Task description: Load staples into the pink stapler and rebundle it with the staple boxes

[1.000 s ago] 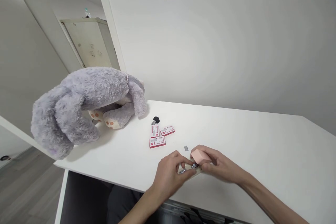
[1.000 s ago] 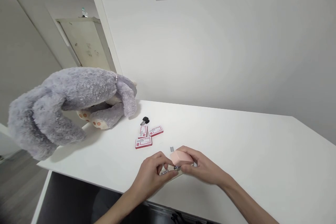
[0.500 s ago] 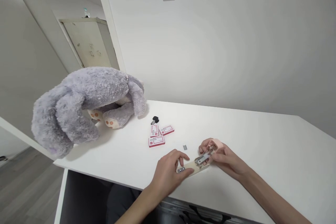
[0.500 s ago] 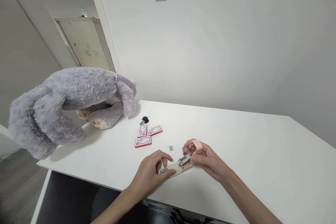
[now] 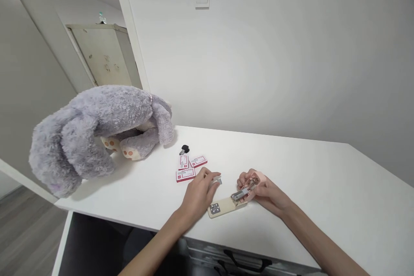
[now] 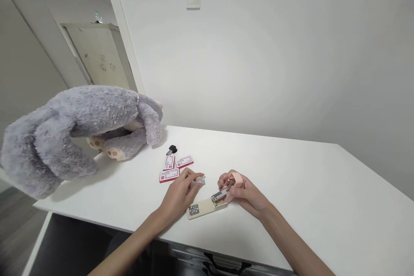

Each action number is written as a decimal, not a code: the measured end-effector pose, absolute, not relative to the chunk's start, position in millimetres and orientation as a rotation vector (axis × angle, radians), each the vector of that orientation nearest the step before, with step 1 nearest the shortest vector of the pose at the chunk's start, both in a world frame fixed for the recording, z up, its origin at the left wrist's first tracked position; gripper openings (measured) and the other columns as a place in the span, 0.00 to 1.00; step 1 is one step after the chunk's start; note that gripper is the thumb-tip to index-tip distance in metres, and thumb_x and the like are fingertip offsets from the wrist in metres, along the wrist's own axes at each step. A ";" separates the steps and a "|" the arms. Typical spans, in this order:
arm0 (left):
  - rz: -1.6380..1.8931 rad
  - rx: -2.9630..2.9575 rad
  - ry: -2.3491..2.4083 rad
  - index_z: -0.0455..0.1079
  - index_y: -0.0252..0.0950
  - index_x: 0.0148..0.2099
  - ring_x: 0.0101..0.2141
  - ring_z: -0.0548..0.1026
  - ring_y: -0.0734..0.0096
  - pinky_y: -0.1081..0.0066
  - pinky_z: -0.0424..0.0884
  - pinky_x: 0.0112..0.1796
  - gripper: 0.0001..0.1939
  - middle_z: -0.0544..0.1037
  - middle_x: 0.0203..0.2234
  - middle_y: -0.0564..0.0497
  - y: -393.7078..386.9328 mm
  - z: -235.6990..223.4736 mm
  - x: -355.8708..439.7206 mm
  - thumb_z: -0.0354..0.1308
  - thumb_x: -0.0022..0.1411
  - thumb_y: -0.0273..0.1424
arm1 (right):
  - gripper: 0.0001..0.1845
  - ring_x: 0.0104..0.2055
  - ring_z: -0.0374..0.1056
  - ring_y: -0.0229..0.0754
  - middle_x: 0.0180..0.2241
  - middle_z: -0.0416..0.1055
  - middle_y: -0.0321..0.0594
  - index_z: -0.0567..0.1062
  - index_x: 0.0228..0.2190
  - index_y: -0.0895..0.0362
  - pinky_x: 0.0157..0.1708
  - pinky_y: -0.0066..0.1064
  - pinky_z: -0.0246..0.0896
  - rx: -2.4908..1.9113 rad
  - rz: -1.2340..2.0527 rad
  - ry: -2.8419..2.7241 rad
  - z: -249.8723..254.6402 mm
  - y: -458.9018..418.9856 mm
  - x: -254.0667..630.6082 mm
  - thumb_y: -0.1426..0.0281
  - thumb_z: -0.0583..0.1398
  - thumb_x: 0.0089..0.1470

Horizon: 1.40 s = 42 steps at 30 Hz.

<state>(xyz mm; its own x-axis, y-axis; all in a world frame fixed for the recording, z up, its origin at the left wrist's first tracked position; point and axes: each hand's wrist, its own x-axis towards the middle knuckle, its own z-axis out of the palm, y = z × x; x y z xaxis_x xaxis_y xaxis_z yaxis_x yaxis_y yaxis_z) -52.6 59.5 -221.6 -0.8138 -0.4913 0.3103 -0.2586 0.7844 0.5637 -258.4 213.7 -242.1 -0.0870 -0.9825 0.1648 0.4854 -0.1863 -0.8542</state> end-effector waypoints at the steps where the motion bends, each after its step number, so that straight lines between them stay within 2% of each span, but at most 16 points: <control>1: -0.668 0.553 -2.559 0.75 0.42 0.56 0.37 0.76 0.66 0.68 0.69 0.35 0.15 0.74 0.46 0.47 57.0 -222.2 -54.6 0.53 0.72 0.34 | 0.17 0.44 0.67 0.46 0.42 0.68 0.41 0.77 0.41 0.52 0.42 0.39 0.65 -0.917 -1.573 0.753 -241.9 213.6 -258.6 0.64 0.73 0.51; 8: -0.619 0.581 -2.611 0.79 0.42 0.48 0.37 0.77 0.65 0.68 0.68 0.36 0.10 0.74 0.45 0.48 52.8 -222.3 -59.3 0.57 0.70 0.34 | 0.15 0.42 0.68 0.44 0.41 0.69 0.39 0.76 0.40 0.52 0.42 0.37 0.64 -0.924 -1.573 0.741 -237.9 213.3 -258.7 0.66 0.73 0.52; 11: -0.736 0.588 -2.568 0.79 0.41 0.47 0.36 0.76 0.66 0.67 0.69 0.36 0.11 0.75 0.45 0.49 53.8 -221.5 -57.1 0.56 0.72 0.36 | 0.16 0.42 0.68 0.44 0.41 0.69 0.40 0.76 0.40 0.53 0.41 0.37 0.64 -0.921 -1.572 0.752 -238.1 213.0 -258.7 0.65 0.72 0.52; 17: -0.855 0.598 -2.478 0.77 0.39 0.39 0.42 0.76 0.63 0.65 0.70 0.44 0.15 0.76 0.42 0.49 55.5 -218.2 -53.0 0.51 0.74 0.36 | 0.16 0.40 0.68 0.43 0.40 0.69 0.39 0.75 0.39 0.53 0.40 0.36 0.63 -0.920 -1.578 0.743 -237.6 212.2 -258.2 0.65 0.73 0.51; 21: -0.813 0.595 -2.466 0.75 0.39 0.42 0.40 0.75 0.63 0.64 0.70 0.42 0.14 0.77 0.41 0.48 56.9 -217.1 -52.2 0.49 0.75 0.36 | 0.16 0.40 0.68 0.42 0.41 0.70 0.39 0.76 0.39 0.53 0.41 0.35 0.63 -0.919 -1.581 0.744 -237.3 212.5 -258.4 0.65 0.73 0.51; 24: -0.700 0.606 -2.492 0.74 0.39 0.45 0.41 0.75 0.60 0.62 0.71 0.42 0.10 0.76 0.41 0.48 56.4 -218.9 -50.9 0.57 0.70 0.39 | 0.16 0.41 0.68 0.42 0.41 0.70 0.40 0.76 0.40 0.53 0.42 0.35 0.63 -0.918 -1.578 0.741 -238.3 212.5 -259.1 0.65 0.73 0.52; 27: -0.600 0.597 -2.520 0.75 0.39 0.43 0.44 0.74 0.57 0.60 0.70 0.46 0.10 0.75 0.41 0.47 55.0 -221.1 -49.4 0.64 0.65 0.39 | 0.16 0.41 0.68 0.43 0.41 0.71 0.40 0.76 0.40 0.54 0.42 0.36 0.64 -0.915 -1.581 0.743 -239.1 212.0 -259.6 0.64 0.73 0.51; 30: -0.636 0.588 -2.513 0.75 0.39 0.40 0.43 0.75 0.59 0.61 0.70 0.45 0.07 0.76 0.41 0.47 54.9 -219.7 -48.1 0.61 0.68 0.37 | 0.16 0.40 0.69 0.42 0.41 0.71 0.40 0.75 0.39 0.53 0.41 0.36 0.66 -0.910 -1.583 0.733 -239.3 211.5 -259.6 0.64 0.73 0.51; 35: -0.777 0.531 -2.492 0.75 0.40 0.43 0.35 0.76 0.65 0.67 0.70 0.37 0.11 0.80 0.36 0.51 58.2 -212.0 -47.7 0.54 0.73 0.38 | 0.17 0.40 0.69 0.43 0.41 0.71 0.40 0.75 0.39 0.53 0.40 0.36 0.67 -0.915 -1.573 0.746 -238.5 211.4 -259.4 0.64 0.73 0.51; 38: -0.800 0.470 -2.460 0.75 0.40 0.44 0.37 0.78 0.66 0.68 0.71 0.39 0.13 0.82 0.38 0.50 59.4 -210.5 -48.1 0.50 0.75 0.36 | 0.16 0.40 0.69 0.43 0.41 0.70 0.40 0.76 0.39 0.54 0.40 0.36 0.67 -0.927 -1.566 0.742 -237.9 211.8 -259.5 0.63 0.73 0.51; 42: -0.807 0.440 -2.423 0.74 0.41 0.52 0.38 0.79 0.67 0.69 0.73 0.41 0.12 0.82 0.41 0.49 60.8 -212.1 -46.9 0.54 0.74 0.36 | 0.15 0.42 0.69 0.43 0.42 0.70 0.40 0.76 0.40 0.53 0.41 0.36 0.66 -0.942 -1.562 0.744 -237.0 212.2 -259.6 0.64 0.72 0.53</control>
